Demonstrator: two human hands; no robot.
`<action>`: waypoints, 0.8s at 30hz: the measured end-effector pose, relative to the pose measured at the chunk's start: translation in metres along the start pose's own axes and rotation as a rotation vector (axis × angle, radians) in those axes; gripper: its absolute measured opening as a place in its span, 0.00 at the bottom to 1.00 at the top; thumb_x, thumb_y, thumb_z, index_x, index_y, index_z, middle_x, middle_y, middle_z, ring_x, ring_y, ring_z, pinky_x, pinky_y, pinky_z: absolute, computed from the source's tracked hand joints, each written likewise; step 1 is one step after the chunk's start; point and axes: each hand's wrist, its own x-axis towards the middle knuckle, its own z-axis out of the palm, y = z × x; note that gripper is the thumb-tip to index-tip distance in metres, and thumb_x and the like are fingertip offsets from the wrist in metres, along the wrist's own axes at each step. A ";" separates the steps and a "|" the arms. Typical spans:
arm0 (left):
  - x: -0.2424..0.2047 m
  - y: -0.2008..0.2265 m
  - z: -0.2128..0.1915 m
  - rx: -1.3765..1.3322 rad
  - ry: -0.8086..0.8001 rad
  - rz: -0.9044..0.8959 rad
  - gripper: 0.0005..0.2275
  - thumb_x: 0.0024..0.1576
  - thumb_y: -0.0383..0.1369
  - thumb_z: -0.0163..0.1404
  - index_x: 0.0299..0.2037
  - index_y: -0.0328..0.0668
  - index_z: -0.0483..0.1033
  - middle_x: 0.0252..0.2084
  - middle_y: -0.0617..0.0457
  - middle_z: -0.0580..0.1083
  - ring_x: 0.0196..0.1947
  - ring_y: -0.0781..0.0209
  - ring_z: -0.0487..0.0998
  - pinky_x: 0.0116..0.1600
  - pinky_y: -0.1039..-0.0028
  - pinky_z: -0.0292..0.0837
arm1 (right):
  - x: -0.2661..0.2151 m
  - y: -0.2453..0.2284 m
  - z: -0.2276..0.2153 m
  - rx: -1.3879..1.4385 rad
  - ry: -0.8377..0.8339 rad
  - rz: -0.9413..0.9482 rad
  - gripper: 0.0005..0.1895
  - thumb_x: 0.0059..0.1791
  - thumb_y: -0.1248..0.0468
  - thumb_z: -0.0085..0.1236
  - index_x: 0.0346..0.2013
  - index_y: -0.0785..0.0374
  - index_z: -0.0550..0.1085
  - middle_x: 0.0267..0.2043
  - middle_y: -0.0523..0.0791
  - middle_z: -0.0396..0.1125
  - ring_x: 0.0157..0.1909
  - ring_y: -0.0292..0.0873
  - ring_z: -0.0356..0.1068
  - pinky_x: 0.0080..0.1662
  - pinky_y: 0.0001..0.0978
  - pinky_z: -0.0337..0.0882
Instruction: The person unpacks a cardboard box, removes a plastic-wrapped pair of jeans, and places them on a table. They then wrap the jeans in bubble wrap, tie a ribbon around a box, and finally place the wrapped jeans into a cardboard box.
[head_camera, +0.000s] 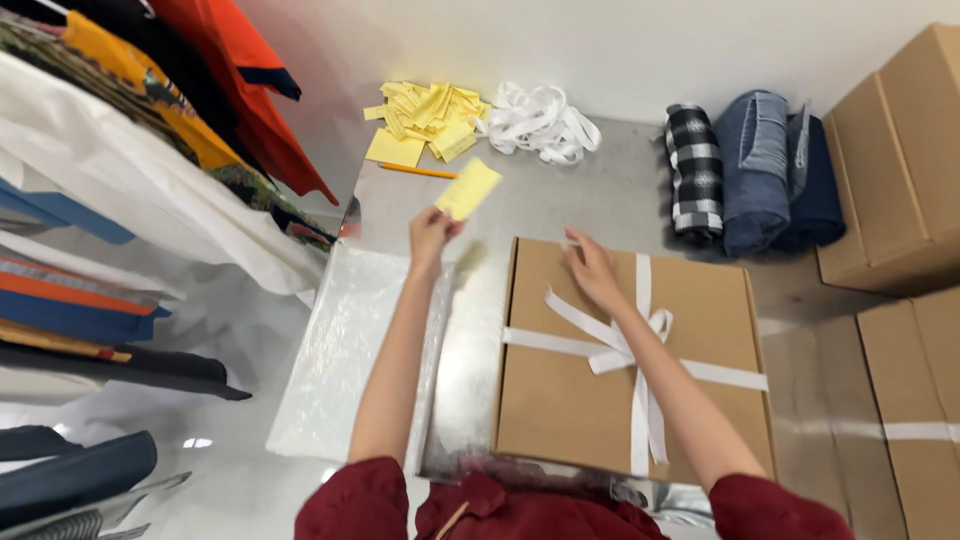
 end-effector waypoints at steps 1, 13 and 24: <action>0.030 0.004 0.000 0.001 -0.001 -0.006 0.10 0.61 0.23 0.47 0.50 0.24 0.74 0.40 0.41 0.71 0.34 0.54 0.81 0.43 0.67 0.83 | 0.001 -0.009 -0.004 -0.001 -0.002 0.005 0.22 0.59 0.51 0.46 0.67 0.53 0.67 0.63 0.48 0.67 0.67 0.50 0.63 0.68 0.50 0.51; 0.204 -0.005 0.035 -0.013 -0.073 -0.169 0.34 0.66 0.42 0.51 0.74 0.34 0.44 0.70 0.37 0.54 0.52 0.38 0.80 0.51 0.52 0.84 | -0.004 -0.037 -0.010 -0.084 -0.127 0.137 0.19 0.58 0.48 0.43 0.63 0.43 0.69 0.65 0.39 0.65 0.73 0.44 0.55 0.72 0.55 0.36; -0.025 0.058 0.059 -0.040 -0.247 -0.198 0.13 0.65 0.37 0.49 0.53 0.37 0.73 0.49 0.45 0.78 0.46 0.56 0.82 0.55 0.66 0.80 | -0.029 -0.044 -0.043 0.570 0.248 0.282 0.14 0.57 0.62 0.49 0.56 0.59 0.75 0.56 0.46 0.72 0.59 0.40 0.66 0.63 0.39 0.64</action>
